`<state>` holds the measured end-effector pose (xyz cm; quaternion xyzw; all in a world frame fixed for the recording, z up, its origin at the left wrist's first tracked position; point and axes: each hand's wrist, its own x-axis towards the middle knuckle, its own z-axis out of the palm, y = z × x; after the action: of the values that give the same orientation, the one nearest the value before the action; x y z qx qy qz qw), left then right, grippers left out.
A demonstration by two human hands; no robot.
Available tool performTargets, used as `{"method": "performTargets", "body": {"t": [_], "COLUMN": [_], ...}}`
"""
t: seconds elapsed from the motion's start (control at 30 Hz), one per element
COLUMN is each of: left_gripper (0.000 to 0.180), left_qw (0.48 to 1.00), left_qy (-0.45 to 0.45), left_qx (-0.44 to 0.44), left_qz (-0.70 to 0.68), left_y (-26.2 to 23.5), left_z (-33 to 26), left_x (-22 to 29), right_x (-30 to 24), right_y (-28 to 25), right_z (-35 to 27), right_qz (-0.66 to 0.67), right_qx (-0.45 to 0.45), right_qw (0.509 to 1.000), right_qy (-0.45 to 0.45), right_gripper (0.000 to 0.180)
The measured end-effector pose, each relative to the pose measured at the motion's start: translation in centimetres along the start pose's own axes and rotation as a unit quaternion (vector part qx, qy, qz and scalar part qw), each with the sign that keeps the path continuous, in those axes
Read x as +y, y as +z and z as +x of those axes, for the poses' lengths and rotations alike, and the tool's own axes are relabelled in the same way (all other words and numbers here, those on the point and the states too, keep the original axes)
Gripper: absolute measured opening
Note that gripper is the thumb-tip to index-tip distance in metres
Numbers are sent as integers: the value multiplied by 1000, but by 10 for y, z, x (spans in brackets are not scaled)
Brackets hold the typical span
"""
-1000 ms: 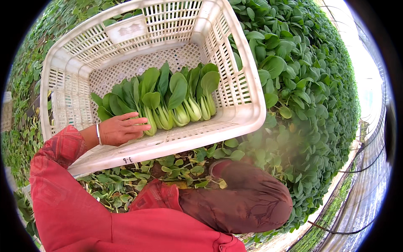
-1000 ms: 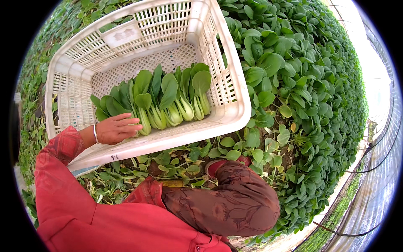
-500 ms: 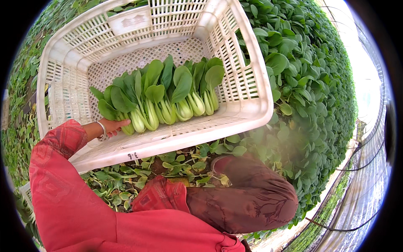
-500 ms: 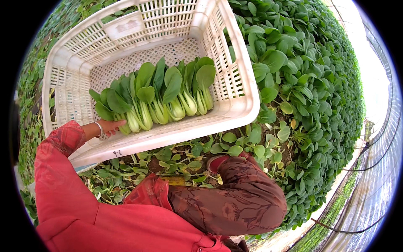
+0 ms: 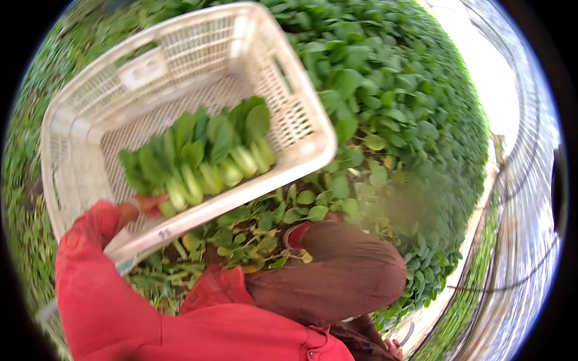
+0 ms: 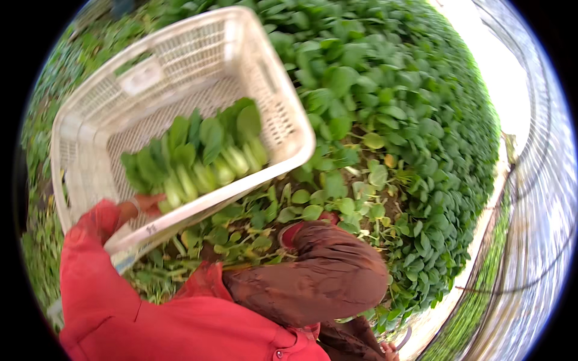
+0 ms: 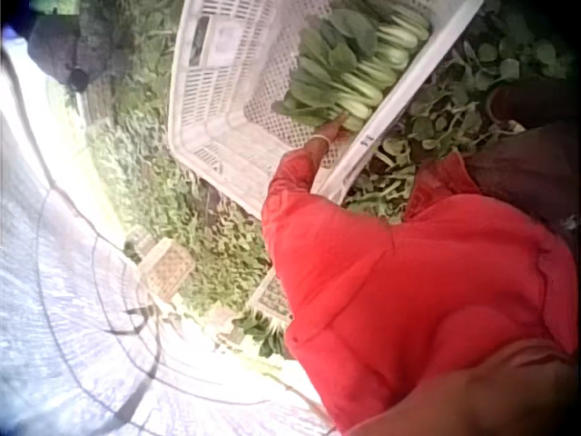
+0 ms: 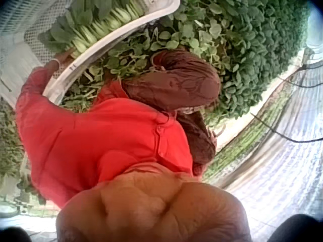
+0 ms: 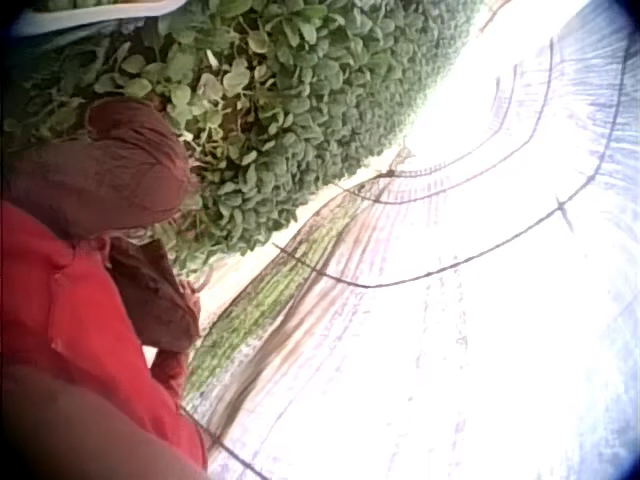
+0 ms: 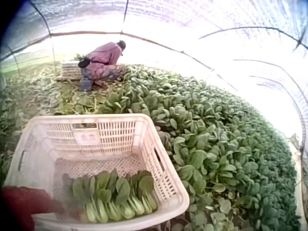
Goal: The person harvests leafy green vegetables in a greenhouse by cutting the stems with a small knife and placing the bunches into a white plastic basket. The person repeatedly selects, cuts, and collects the vegetables, filling the basket over time.
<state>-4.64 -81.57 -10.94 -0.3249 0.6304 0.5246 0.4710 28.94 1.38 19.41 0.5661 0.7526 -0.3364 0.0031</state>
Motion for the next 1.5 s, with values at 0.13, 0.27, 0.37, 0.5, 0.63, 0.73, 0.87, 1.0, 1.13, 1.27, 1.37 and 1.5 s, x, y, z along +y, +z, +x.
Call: {"method": "performTargets", "body": {"t": [0.13,0.27,0.37,0.5,0.63,0.73,0.87,1.0,1.13,1.27,1.37,1.5], "left_gripper": [55,39,31,21,15,16,17,19,19,19,20,20], "left_qw": [994,929,840,727,473,627,873,953,964,961,961,965], "left_qy": [37,141,63,37,606,680,422,231,152,140,111,74], "left_qx": [-76,-3,61,200,423,230,-34,-129,-141,-153,-156,-146], "left_qz": [-70,342,535,656,479,304,241,145,165,186,199,203], "left_y": [5,-7,-21,-12,137,237,266,296,337,351,356,351], "left_z": [7,-36,-61,-121,-254,-298,-200,-100,-83,-81,-77,-78], "left_x": [-22,-3,23,74,157,168,140,127,127,132,123,115], "right_x": [-24,-71,-42,-4,16,30,42,56,47,-19,-59,-111], "right_y": [-42,-35,-31,-29,-31,-31,-20,-23,-37,-48,-38,-3], "right_z": [-21,-21,-10,-5,-14,-5,-7,-12,-22,-34,-21,11], "right_qz": [127,160,154,153,198,163,191,185,89,89,63,29], "right_qx": [-82,-143,-146,-127,-130,-132,-100,-39,5,-16,-87,-172], "right_qw": [986,973,972,974,966,968,966,974,990,989,989,980], "right_qy": [-67,-83,-106,-104,-102,-140,-140,-124,-111,-118,-103,-92], "right_gripper": [40,40,39,38,37,33,33,32,27,22,20,21]}}
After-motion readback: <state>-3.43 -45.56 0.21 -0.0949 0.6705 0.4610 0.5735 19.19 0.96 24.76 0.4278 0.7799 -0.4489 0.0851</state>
